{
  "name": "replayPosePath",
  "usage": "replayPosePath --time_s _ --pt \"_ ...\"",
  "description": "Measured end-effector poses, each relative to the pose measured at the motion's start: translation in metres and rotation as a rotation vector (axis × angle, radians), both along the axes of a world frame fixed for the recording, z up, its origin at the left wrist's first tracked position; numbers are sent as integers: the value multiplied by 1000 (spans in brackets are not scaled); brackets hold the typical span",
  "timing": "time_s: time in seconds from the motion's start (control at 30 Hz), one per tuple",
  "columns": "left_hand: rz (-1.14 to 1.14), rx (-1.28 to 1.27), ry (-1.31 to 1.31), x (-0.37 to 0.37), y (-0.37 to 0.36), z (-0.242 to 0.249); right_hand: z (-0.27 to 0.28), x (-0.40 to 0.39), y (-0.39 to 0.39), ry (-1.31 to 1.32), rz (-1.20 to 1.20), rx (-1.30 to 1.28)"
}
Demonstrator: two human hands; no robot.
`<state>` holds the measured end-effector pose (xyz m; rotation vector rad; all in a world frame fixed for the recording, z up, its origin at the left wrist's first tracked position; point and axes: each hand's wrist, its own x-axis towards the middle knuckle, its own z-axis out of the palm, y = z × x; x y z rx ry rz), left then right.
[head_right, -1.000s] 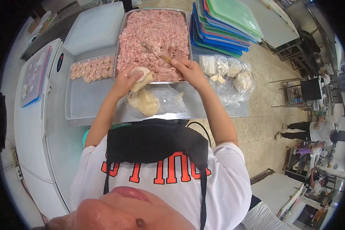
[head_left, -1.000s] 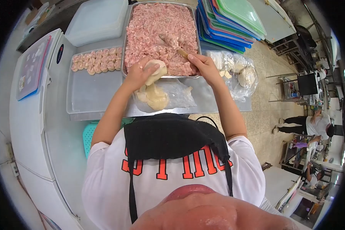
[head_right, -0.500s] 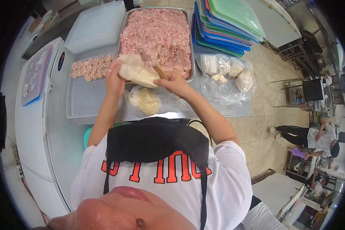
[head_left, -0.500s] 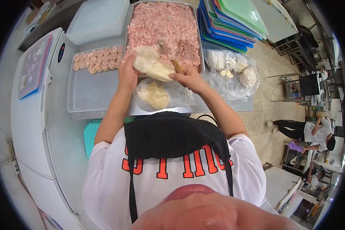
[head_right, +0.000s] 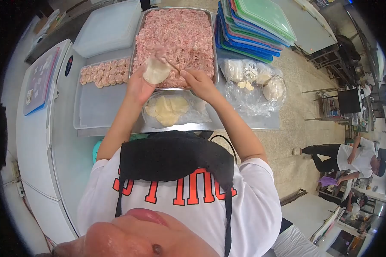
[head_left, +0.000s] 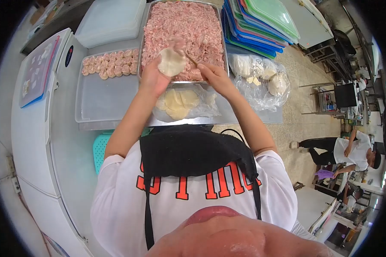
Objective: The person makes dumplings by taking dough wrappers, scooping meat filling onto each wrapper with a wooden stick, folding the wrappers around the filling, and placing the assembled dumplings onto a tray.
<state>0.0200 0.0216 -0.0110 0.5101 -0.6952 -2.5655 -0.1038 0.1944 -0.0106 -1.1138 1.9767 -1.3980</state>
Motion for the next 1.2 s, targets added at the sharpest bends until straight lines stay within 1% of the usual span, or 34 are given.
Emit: replayPosePath --time_s 0.03,0.07,0.1,0.13,0.17,0.2,0.23,0.27,0.3,0.37,0.4,0.47,0.5,0.57,0.6,0.67,0.7,0.77,0.8,0.87,0.97,1.0,1.03,1.1,1.13,1.17,1.2 --pt "-6 87 66 -3 1 7 -4 2 -3 316 -40 -156" --pt "-14 174 130 -6 1 11 -4 0 -1 315 -43 -154" --pt "-20 175 129 -8 -1 9 2 0 3 507 -33 -17" --pt "-15 232 89 -8 -5 6 10 -3 7 699 -19 124" --pt "-6 287 52 -7 -10 2 18 -7 12 702 -20 125" --pt "-6 286 54 -6 -13 -4 26 -12 17 735 12 221" --pt "70 282 74 -5 -15 -11 32 -16 22 764 43 319" --pt "146 279 94 -3 -19 -17 35 -18 27 774 41 332" --pt "146 281 93 0 -24 -17 35 -17 31 773 41 334" --pt "209 241 97 6 -34 -16 35 -14 39 800 165 599" --pt "210 243 98 9 -37 -17 30 -20 41 801 166 601" --pt "179 218 124 13 -43 -19 12 -43 42 748 155 696" --pt "180 219 125 13 -42 -18 7 -60 44 750 155 697" --pt "242 200 79 15 -37 -12 2 -90 46 892 -19 744" --pt "245 200 79 16 -35 -9 7 -93 44 893 -16 743" --pt "262 172 4 16 -31 -7 15 -97 42 1077 -36 719" --pt "263 174 3 16 -31 -11 9 -97 42 1077 -34 720" --pt "253 149 9 15 -36 -23 -7 -95 39 1202 -16 724" --pt "255 148 12 16 -37 -25 -7 -87 35 1204 -16 722" --pt "253 107 29 21 -38 -28 -4 -57 32 1121 -13 665" --pt "276 76 52 24 -38 -39 9 -29 32 1060 17 628" --pt "278 77 51 24 -36 -42 12 -27 31 990 -9 701" --pt "266 74 43 24 -31 -45 11 -23 35 990 -7 700" --pt "253 71 37 22 -20 -47 5 -20 47 844 -22 571" --pt "207 116 2 20 -11 -44 -3 -26 51 842 -26 572" --pt "160 161 -33 17 -4 -41 -14 -36 56 601 26 505" --pt "157 159 -32 12 0 -40 -8 -36 54 360 77 432"
